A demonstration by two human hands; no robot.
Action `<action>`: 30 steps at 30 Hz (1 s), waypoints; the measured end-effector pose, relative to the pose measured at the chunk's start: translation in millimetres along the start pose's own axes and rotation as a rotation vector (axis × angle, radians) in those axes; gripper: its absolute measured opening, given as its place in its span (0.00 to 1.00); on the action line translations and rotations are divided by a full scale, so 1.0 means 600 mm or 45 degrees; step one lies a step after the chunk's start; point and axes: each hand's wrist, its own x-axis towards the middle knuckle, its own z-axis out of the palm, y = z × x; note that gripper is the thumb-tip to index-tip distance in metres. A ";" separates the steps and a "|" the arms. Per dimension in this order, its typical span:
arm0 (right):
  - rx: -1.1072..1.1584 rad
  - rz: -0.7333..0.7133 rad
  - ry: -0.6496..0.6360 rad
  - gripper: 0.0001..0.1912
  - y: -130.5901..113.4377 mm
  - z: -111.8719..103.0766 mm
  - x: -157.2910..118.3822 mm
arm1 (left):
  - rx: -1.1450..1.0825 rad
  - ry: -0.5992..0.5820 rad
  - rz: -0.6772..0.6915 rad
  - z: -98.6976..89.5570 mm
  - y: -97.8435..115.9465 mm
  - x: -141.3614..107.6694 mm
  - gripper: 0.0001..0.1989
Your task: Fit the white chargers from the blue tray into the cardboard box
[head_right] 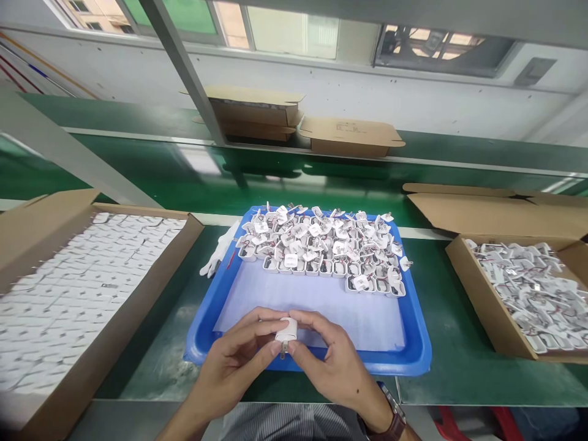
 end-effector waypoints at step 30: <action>-0.091 0.033 0.066 0.22 0.021 0.004 -0.006 | 0.027 0.180 0.066 0.013 -0.008 0.001 0.11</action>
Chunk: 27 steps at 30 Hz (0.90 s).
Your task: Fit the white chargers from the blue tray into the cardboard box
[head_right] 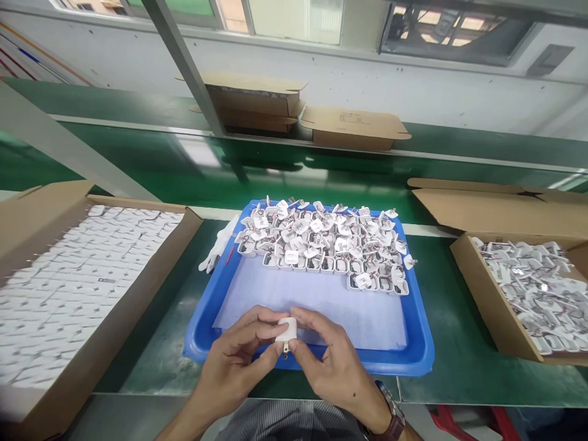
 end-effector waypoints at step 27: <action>0.250 -0.073 0.121 0.28 0.004 -0.003 0.014 | 0.797 0.039 0.347 0.027 -0.032 -0.005 0.26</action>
